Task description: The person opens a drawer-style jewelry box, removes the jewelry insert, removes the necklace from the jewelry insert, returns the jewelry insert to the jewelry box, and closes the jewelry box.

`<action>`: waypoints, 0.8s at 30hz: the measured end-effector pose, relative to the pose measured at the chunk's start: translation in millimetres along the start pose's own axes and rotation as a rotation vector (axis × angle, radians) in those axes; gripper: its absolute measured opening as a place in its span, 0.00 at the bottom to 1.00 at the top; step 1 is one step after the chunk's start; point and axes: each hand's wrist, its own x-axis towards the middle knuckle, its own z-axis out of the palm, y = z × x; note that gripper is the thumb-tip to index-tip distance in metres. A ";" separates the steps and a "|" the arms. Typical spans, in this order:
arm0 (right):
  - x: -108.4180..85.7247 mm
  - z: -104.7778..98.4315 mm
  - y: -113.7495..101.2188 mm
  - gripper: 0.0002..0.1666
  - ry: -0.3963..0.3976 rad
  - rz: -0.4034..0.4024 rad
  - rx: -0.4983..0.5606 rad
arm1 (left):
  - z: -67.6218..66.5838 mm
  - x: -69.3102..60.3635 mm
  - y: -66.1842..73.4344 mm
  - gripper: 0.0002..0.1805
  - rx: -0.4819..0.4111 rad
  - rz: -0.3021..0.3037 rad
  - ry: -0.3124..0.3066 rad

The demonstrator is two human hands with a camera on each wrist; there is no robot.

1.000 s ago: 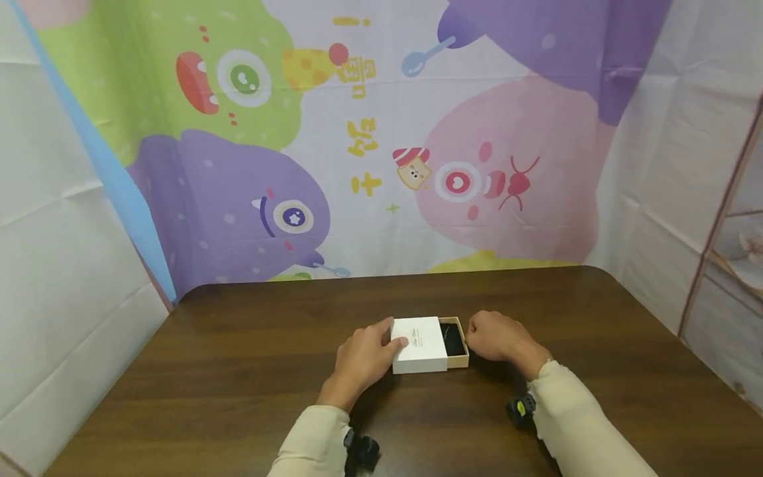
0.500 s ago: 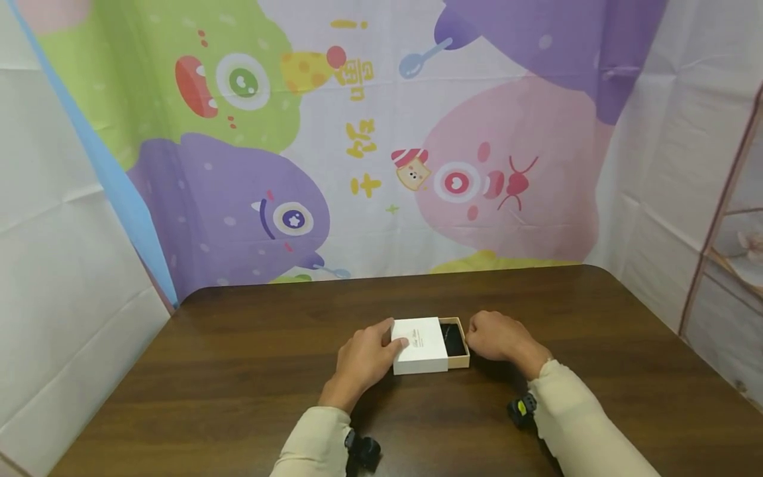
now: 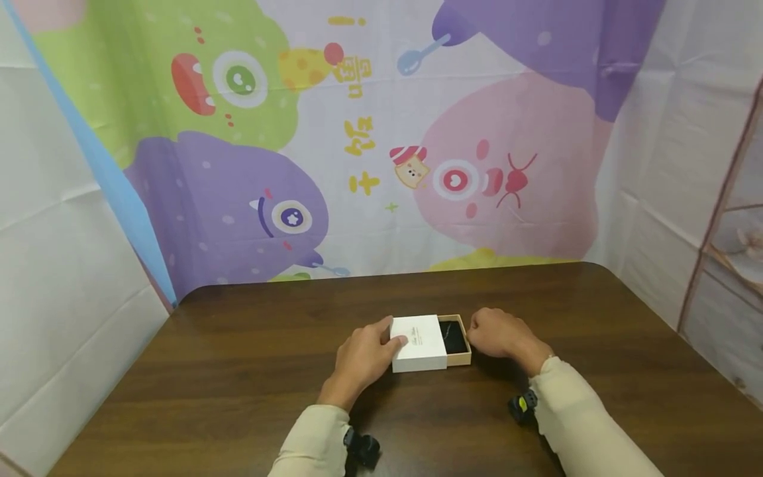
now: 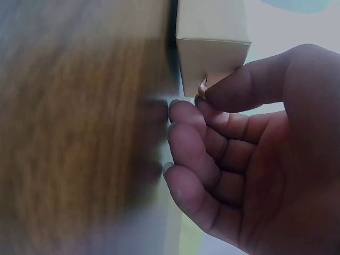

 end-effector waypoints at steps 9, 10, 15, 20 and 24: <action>0.3 0.7 2.4 0.21 -0.002 0.017 0.002 | 0.1 0.1 -1.2 0.32 -0.003 0.002 -0.011; 0.1 0.7 2.5 0.21 -0.003 0.019 0.004 | 0.4 0.1 -1.4 0.32 -0.002 0.003 -0.013; -0.2 -0.1 3.3 0.24 -0.001 -0.003 0.024 | 0.7 0.1 -2.0 0.32 -0.003 0.016 -0.006; -0.4 -1.7 3.9 0.22 -0.001 -0.026 0.034 | -0.3 -0.4 -0.5 0.32 -0.004 0.028 -0.002; -0.7 -3.7 3.8 0.20 -0.002 -0.019 0.028 | -1.0 0.2 0.7 0.32 -0.001 0.027 -0.003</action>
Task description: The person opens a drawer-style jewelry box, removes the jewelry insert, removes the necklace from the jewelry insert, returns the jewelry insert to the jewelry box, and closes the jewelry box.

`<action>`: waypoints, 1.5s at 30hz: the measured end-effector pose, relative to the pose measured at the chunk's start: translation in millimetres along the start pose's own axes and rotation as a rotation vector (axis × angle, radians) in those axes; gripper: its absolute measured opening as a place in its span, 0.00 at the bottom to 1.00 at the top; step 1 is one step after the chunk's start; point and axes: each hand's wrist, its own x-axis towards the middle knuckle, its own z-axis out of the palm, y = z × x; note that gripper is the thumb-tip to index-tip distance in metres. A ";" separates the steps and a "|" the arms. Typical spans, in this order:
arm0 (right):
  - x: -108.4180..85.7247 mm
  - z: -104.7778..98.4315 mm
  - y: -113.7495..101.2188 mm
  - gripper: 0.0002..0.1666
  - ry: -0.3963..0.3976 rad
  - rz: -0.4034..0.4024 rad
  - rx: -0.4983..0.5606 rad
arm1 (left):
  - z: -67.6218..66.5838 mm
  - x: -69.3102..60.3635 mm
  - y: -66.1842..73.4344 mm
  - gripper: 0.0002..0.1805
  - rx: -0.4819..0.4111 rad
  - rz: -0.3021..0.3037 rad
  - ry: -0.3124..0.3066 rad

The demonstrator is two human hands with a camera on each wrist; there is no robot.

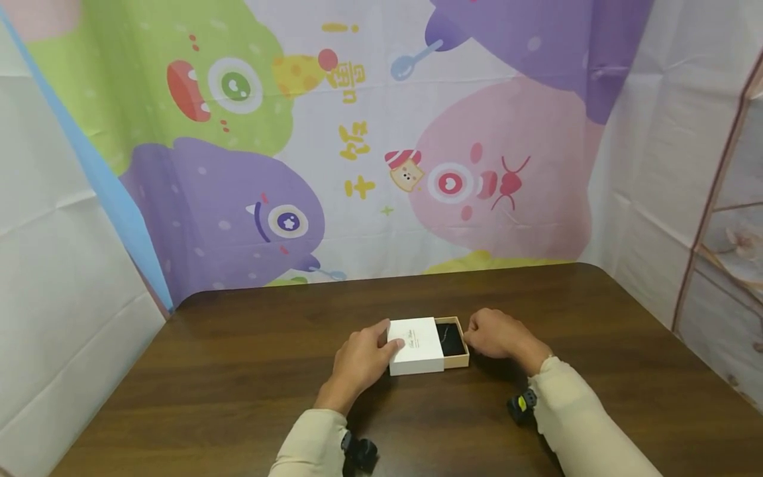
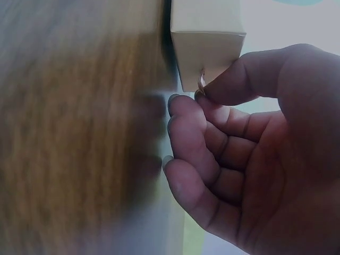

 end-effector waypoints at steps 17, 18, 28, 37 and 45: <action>-0.6 0.2 1.8 0.14 -0.008 0.038 0.002 | 0.1 -0.9 0.7 0.32 -0.013 -0.008 -0.006; -0.6 0.6 2.3 0.14 -0.008 0.041 0.003 | 0.4 -0.8 0.7 0.32 -0.014 -0.010 -0.007; -1.7 2.7 6.7 0.12 -0.026 0.069 0.004 | 3.2 -1.3 0.3 0.33 -0.003 -0.023 -0.020; -2.6 -0.6 4.5 0.11 -0.027 0.094 -0.003 | 2.9 0.1 0.0 0.33 -0.001 -0.021 -0.018; -1.9 -2.3 2.9 0.10 -0.029 0.097 -0.029 | 1.9 1.1 -0.6 0.33 -0.006 -0.030 -0.009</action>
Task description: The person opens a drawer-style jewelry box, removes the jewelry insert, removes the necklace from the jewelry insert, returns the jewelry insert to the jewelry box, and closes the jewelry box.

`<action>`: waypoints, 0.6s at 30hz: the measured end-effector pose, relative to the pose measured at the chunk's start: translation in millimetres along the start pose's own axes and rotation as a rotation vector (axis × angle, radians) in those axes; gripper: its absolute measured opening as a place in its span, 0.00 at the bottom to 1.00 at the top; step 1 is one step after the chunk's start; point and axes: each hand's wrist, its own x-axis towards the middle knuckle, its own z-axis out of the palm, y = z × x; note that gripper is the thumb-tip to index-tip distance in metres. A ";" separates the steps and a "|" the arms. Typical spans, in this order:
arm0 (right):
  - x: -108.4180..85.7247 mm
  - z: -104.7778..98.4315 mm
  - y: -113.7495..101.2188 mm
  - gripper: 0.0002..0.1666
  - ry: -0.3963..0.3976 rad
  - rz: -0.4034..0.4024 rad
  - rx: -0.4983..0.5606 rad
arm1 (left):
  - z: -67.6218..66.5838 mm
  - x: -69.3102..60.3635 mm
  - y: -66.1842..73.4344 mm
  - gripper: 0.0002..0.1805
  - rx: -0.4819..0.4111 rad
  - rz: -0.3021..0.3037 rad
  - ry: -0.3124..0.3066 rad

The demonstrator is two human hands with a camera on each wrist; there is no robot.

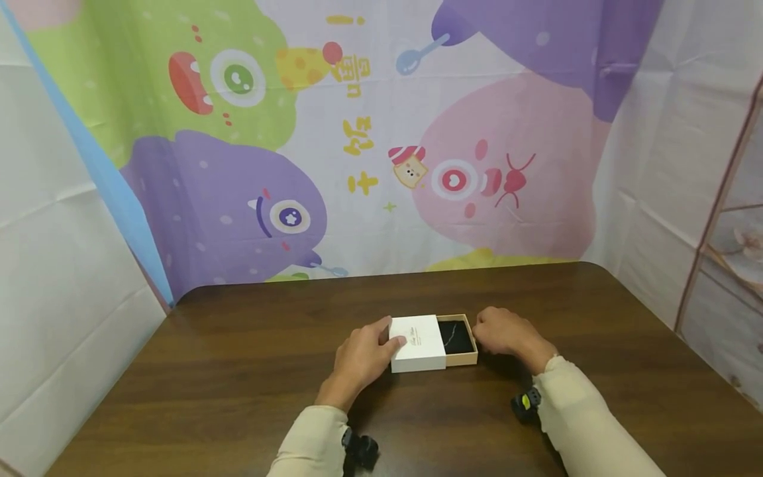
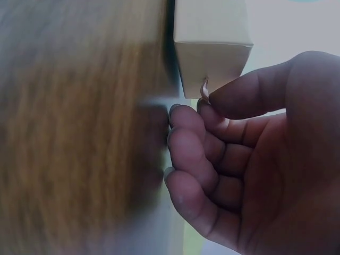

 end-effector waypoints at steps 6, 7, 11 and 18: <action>-1.6 -1.2 -0.3 0.10 -0.003 0.013 0.002 | -0.2 0.8 -0.2 0.33 -0.003 -0.003 -0.005; -1.9 -1.3 -0.3 0.10 -0.004 0.015 0.004 | 0.0 0.9 -0.4 0.33 -0.004 -0.007 -0.005; -2.9 -1.7 -1.0 0.10 -0.004 0.023 0.009 | 0.2 1.2 -1.0 0.33 -0.005 -0.011 -0.002; -2.6 -1.8 -0.4 0.11 0.002 0.032 0.014 | 0.2 0.8 -1.1 0.33 -0.012 -0.016 -0.001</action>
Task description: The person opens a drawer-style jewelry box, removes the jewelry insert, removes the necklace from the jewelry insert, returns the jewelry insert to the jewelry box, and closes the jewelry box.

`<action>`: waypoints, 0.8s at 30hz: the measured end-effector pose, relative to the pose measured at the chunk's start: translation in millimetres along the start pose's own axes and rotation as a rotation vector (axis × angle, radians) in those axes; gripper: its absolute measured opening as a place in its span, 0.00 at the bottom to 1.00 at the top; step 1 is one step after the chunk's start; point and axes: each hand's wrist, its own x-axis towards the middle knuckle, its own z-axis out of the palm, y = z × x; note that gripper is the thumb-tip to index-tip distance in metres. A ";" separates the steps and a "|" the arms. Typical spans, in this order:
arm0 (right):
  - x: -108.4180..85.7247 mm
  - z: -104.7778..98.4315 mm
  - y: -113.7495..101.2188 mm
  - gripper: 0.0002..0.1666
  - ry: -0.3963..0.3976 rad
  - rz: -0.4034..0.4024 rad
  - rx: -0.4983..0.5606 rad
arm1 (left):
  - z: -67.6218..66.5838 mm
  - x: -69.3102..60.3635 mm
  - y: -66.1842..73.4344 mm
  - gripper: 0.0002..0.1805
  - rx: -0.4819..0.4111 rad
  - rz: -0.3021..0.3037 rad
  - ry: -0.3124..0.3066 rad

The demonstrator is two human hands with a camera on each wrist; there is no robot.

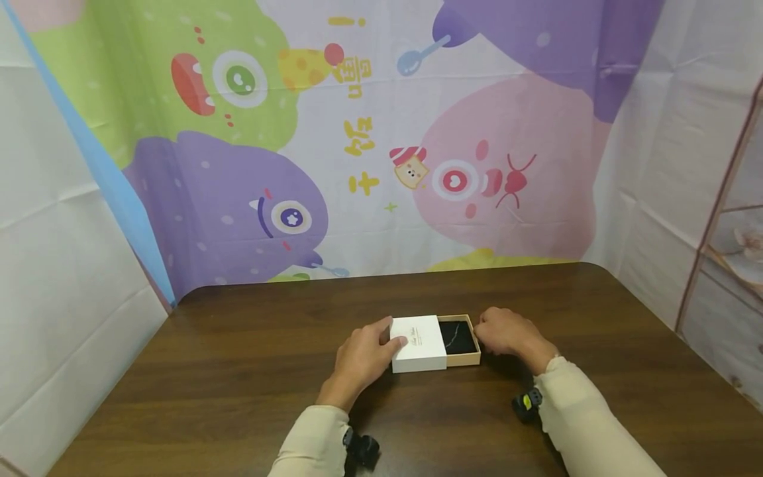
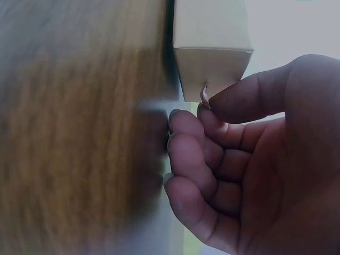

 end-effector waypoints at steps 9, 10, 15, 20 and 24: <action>1.9 1.3 3.0 0.12 0.002 0.021 0.002 | 0.3 0.5 -0.3 0.33 -0.001 -0.001 0.004; 2.0 1.2 3.2 0.12 0.003 0.023 0.002 | 0.3 0.7 -0.2 0.33 0.000 -0.001 0.004; 2.5 0.9 3.9 0.12 0.002 0.030 0.002 | -0.2 0.7 0.3 0.33 -0.003 -0.002 0.007; 2.7 0.3 4.9 0.13 -0.001 0.031 0.004 | -0.4 0.1 0.7 0.33 -0.008 0.000 0.010; 2.1 -0.2 5.5 0.14 0.003 0.026 0.007 | -0.1 -0.2 0.9 0.33 -0.007 0.004 0.010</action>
